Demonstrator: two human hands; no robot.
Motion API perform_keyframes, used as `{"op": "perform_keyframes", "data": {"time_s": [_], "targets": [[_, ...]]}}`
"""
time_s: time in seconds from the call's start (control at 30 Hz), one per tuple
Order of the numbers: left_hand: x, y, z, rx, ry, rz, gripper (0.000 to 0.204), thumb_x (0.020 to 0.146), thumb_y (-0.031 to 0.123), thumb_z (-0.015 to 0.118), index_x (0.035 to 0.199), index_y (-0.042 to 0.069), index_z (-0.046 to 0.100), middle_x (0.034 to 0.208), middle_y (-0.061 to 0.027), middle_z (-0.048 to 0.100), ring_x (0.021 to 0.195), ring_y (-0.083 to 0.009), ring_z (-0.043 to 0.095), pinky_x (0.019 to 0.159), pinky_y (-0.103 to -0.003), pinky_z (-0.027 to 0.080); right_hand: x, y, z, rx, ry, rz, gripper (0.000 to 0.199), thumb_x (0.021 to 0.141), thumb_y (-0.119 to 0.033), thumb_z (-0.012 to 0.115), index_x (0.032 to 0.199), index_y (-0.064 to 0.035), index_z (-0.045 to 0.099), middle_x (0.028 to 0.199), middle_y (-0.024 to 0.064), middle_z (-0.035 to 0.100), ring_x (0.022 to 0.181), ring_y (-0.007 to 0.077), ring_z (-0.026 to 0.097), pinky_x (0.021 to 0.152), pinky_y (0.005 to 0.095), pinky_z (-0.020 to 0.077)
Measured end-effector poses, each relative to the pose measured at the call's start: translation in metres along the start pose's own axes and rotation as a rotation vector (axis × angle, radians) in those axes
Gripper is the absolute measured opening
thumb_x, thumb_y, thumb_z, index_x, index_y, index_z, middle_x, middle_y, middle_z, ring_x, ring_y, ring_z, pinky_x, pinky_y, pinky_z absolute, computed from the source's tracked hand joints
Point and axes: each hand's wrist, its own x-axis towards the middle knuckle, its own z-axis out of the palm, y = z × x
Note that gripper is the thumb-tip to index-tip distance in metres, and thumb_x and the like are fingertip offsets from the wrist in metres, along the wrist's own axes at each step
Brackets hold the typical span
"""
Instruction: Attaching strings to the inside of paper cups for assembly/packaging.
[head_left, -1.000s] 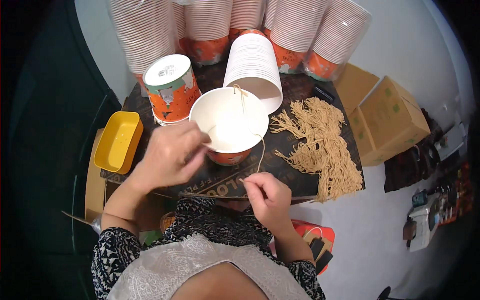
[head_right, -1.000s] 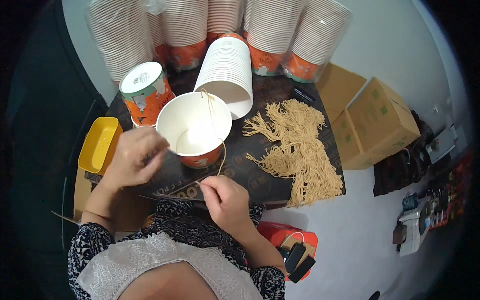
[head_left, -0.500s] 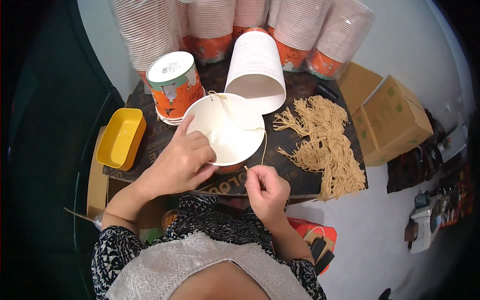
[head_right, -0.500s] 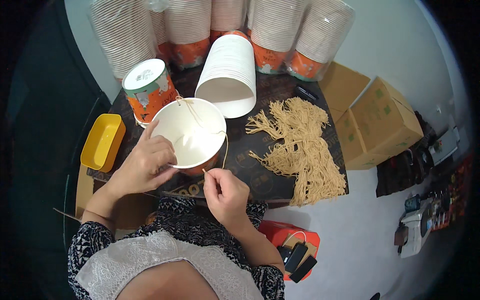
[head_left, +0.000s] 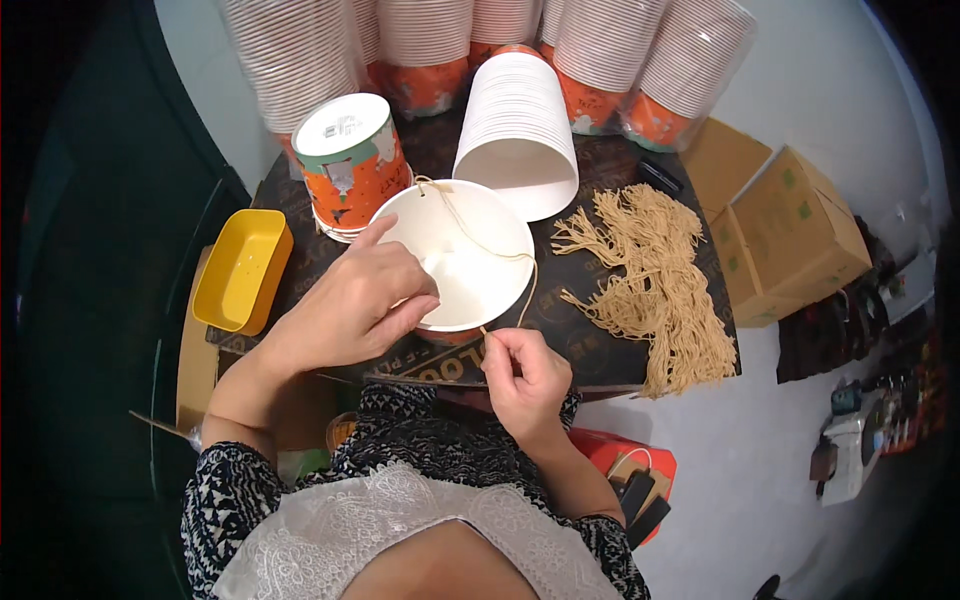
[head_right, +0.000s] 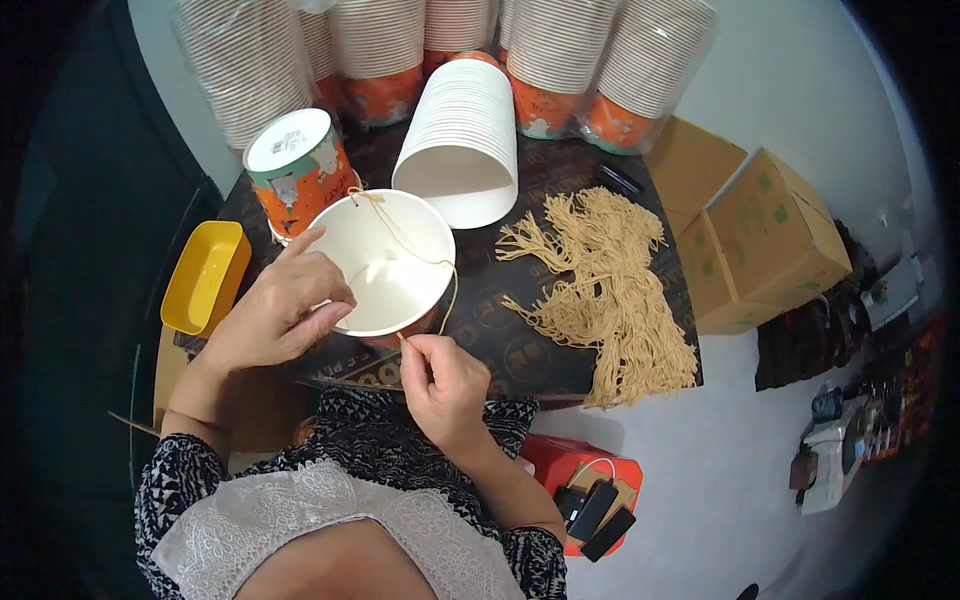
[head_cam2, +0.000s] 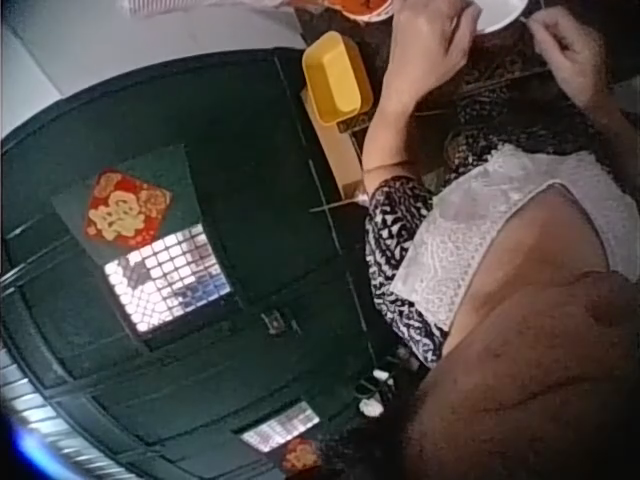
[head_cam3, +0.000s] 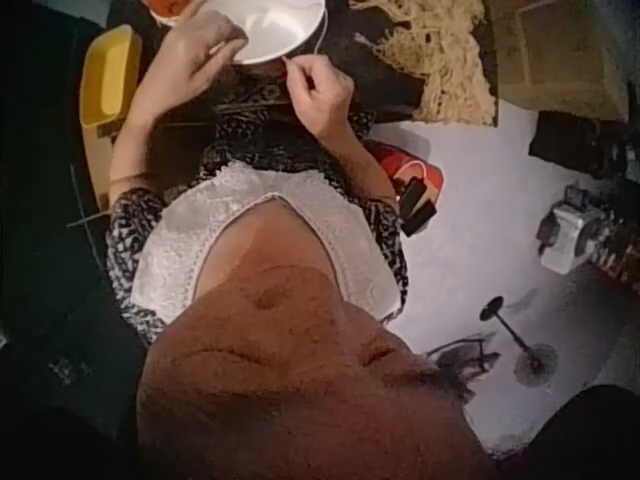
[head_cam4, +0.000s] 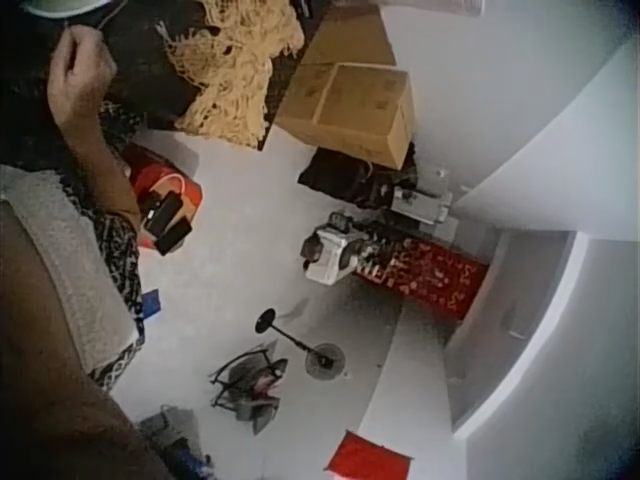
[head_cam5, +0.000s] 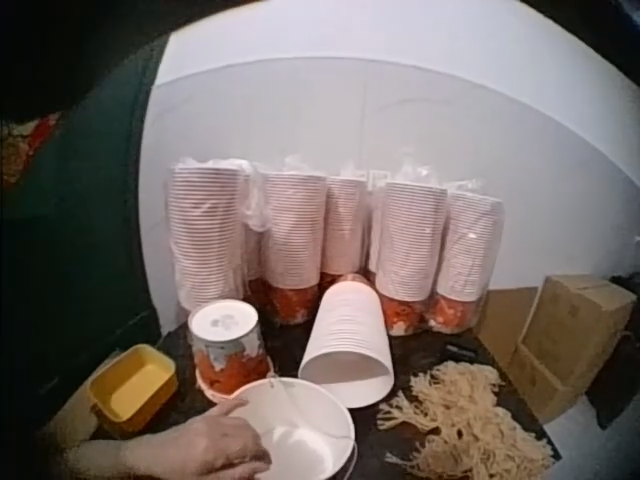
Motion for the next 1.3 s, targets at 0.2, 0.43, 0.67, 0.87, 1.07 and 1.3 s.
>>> {"op": "perform_keyframes", "data": {"time_s": [0.2, 0.43, 0.67, 0.87, 1.07, 1.3], "targets": [[0.008, -0.007, 0.000, 0.013, -0.029, 0.019, 0.007, 0.088, 0.010, 0.066, 0.086, 0.003, 0.065, 0.074, -0.0109, 0.060, 0.080, -0.0302, 0.064, 0.113, -0.057, 0.031, 0.001, 0.002, 0.002, -0.016, 0.006, -0.001, 0.011, 0.084, 0.003, 0.072, 0.087, -0.0010, 0.062, 0.066, 0.0115, 0.063, 0.053, 0.0196, 0.061, 0.050, 0.0312, 0.0457], [0.027, -0.013, -0.004, -0.129, -0.229, 0.042, 0.014, 0.089, 0.010, 0.064, 0.098, 0.001, 0.068, 0.085, -0.0164, 0.068, 0.086, -0.0329, 0.067, 0.098, -0.048, 0.046, 0.004, 0.000, 0.003, -0.037, 0.005, 0.003, 0.011, 0.084, 0.003, 0.072, 0.087, -0.0011, 0.062, 0.066, 0.0116, 0.063, 0.052, 0.0205, 0.060, 0.050, 0.0315, 0.0457], [0.047, -0.016, -0.004, -0.361, -0.553, -0.040, 0.026, 0.088, 0.007, 0.061, 0.113, -0.001, 0.067, 0.095, -0.0180, 0.070, 0.088, -0.0310, 0.068, 0.079, -0.038, 0.052, 0.004, -0.002, 0.006, -0.022, -0.001, 0.022, 0.011, 0.084, 0.002, 0.072, 0.087, -0.0011, 0.063, 0.067, 0.0125, 0.063, 0.054, 0.0217, 0.062, 0.051, 0.0324, 0.0469], [0.055, -0.030, 0.012, -0.522, -0.648, 0.089, 0.025, 0.091, 0.008, 0.061, 0.113, -0.002, 0.066, 0.094, -0.0150, 0.071, 0.085, -0.0239, 0.067, 0.078, -0.034, 0.051, 0.003, 0.003, 0.011, -0.043, 0.028, -0.001, 0.011, 0.084, 0.001, 0.072, 0.088, -0.0015, 0.063, 0.067, 0.0134, 0.063, 0.055, 0.0246, 0.063, 0.052, 0.0336, 0.0478], [0.059, -0.028, 0.015, -0.506, -0.719, -0.024, 0.012, 0.093, 0.009, 0.061, 0.094, -0.002, 0.064, 0.078, -0.0098, 0.067, 0.071, -0.0190, 0.060, 0.068, -0.033, 0.048, 0.001, 0.008, 0.015, -0.089, 0.057, -0.073, 0.008, 0.087, 0.001, 0.070, 0.088, 0.0003, 0.063, 0.066, 0.0084, 0.063, 0.056, 0.0131, 0.060, 0.054, 0.0279, 0.0479], [0.056, -0.021, 0.014, -0.488, -0.650, -0.054, 0.013, 0.090, 0.009, 0.060, 0.085, -0.003, 0.061, 0.070, -0.0104, 0.062, 0.064, -0.0185, 0.056, 0.063, -0.034, 0.046, 0.002, 0.005, 0.005, 0.024, -0.003, -0.026, 0.024, 0.081, 0.000, 0.074, 0.101, -0.0017, 0.061, 0.071, 0.0100, 0.065, 0.054, 0.0223, 0.062, 0.051, 0.0336, 0.0491]]}}
